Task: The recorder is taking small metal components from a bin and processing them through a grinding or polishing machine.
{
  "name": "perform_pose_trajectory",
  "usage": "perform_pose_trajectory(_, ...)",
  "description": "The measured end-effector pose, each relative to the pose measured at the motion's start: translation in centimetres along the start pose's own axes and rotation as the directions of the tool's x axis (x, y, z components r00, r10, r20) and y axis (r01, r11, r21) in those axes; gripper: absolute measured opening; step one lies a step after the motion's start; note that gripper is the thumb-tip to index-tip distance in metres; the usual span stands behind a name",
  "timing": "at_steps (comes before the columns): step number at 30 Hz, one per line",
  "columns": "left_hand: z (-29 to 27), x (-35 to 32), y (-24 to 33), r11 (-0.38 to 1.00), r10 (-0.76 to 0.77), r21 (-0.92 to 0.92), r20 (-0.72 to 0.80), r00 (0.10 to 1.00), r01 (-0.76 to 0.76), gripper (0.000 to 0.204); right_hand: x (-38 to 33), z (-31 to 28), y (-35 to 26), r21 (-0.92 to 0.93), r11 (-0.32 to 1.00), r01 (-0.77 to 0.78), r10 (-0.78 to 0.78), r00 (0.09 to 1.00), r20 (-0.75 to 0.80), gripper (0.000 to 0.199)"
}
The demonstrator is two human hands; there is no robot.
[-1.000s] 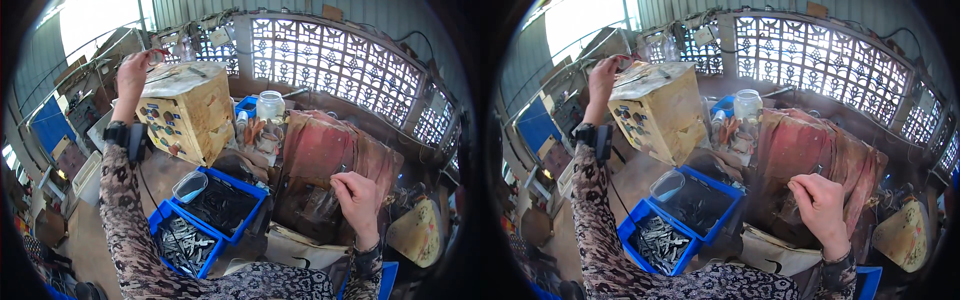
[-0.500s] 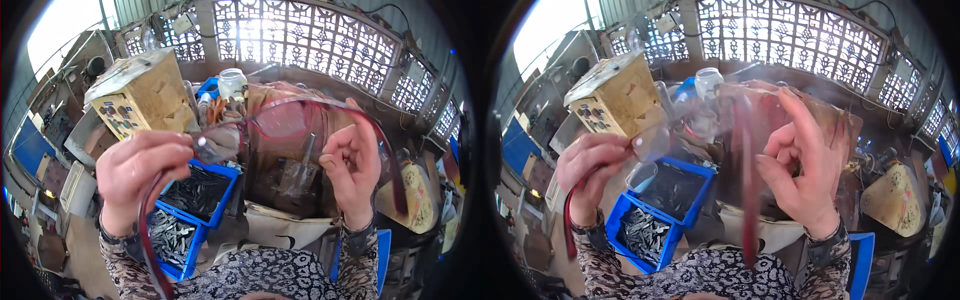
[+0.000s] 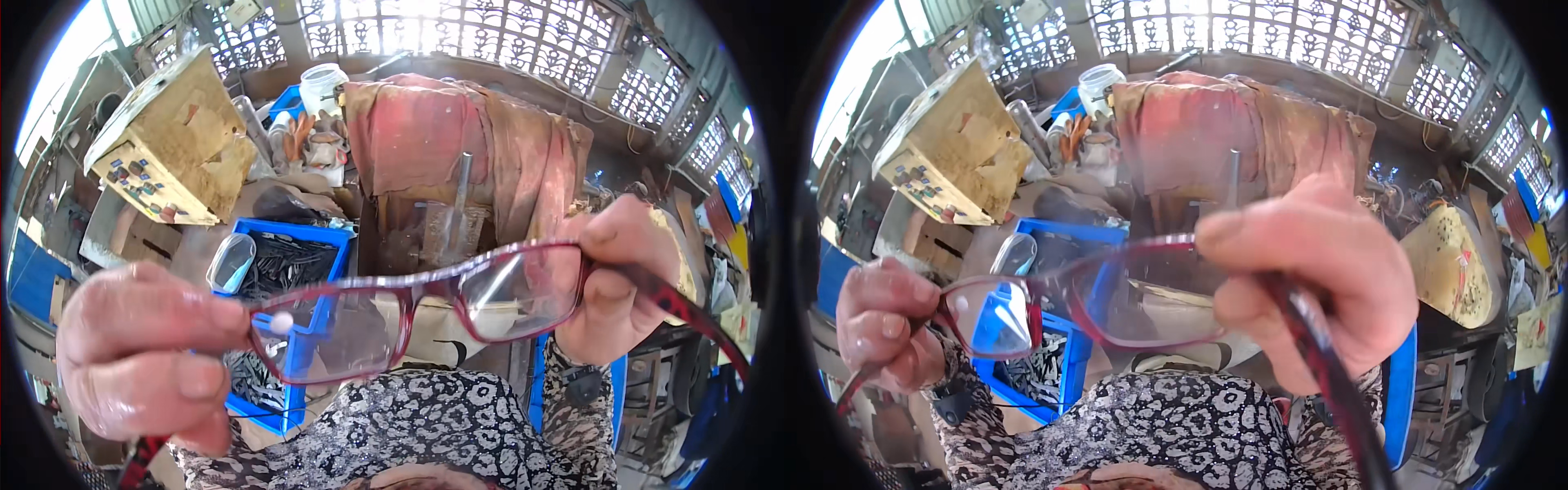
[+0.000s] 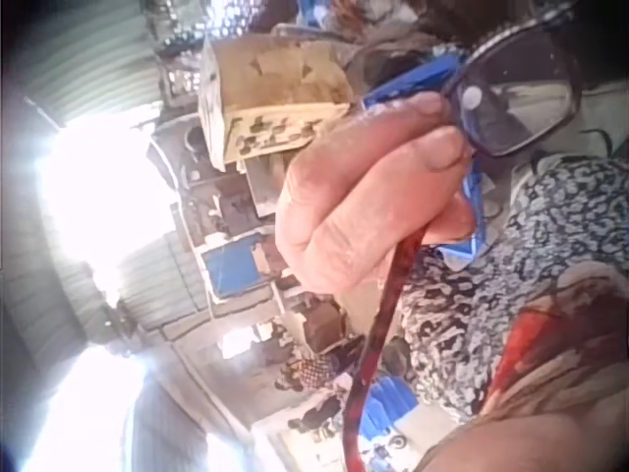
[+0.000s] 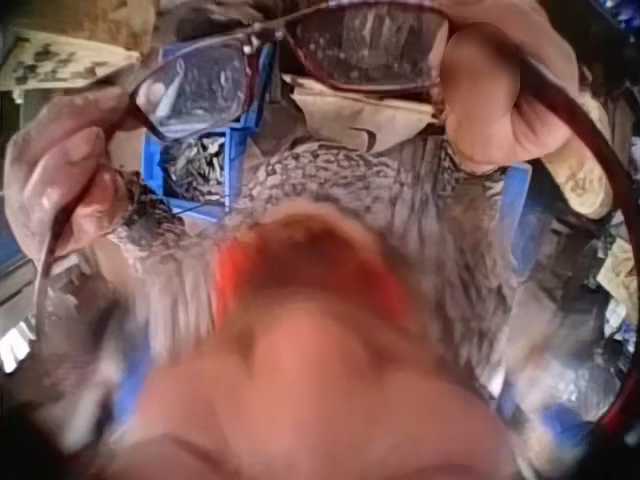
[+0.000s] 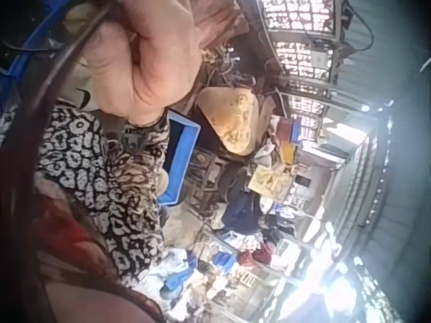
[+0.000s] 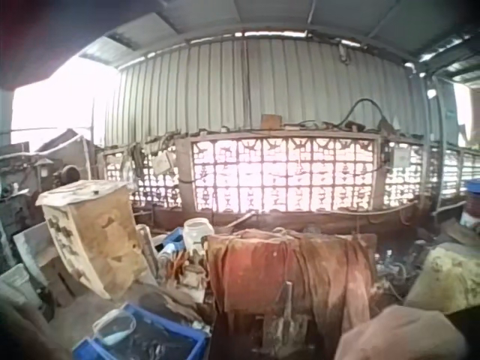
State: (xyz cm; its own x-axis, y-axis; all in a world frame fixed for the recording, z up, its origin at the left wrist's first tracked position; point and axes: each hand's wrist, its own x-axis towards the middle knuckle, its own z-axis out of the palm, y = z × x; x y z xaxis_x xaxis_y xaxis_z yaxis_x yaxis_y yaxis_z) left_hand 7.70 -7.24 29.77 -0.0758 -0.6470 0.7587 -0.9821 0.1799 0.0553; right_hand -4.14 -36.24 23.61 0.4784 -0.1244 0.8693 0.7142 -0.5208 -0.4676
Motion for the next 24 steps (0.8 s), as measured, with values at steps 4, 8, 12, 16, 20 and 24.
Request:
perform_pose_trajectory(4, 0.2, -0.5, 1.1, 0.998, 0.002, -0.058, 0.028, 1.0, -0.001, 0.031, -1.2, -0.2, -0.6, 0.004, 1.0, 0.012, -0.012, 0.998, -0.058, 0.049)
perform_pose_trajectory(8, 0.4, -1.6, 0.9, 0.994, 0.009, -0.105, -0.018, 1.0, -0.011, 0.036, -2.6, -0.5, -1.7, -0.002, 0.999, 0.044, -0.044, 0.995, -0.089, 0.046)
perform_pose_trajectory(12, 1.0, -2.9, 1.1, 0.969, -0.003, -0.244, -0.159, 0.987, -0.037, 0.033, -2.9, -0.6, -2.1, -0.012, 0.996, 0.083, -0.084, 0.988, -0.128, 0.044)
perform_pose_trajectory(16, 2.0, -4.3, 2.5, 0.91, -0.056, -0.404, -0.337, 0.94, -0.091, 0.03, -2.4, 0.4, -0.3, 0.003, 0.998, 0.067, -0.065, 0.987, -0.145, 0.041)
perform_pose_trajectory(20, 2.6, -5.8, 4.2, 0.818, -0.152, -0.555, -0.463, 0.873, -0.152, 0.027, -3.7, 2.6, 0.3, 0.035, 0.997, 0.063, -0.058, 0.99, -0.131, 0.039)
perform_pose_trajectory(24, 2.8, -7.1, 5.0, 0.754, -0.228, -0.626, -0.532, 0.816, -0.198, 0.025, -4.2, 3.7, 0.1, 0.066, 0.996, 0.062, -0.053, 0.988, -0.144, 0.036)
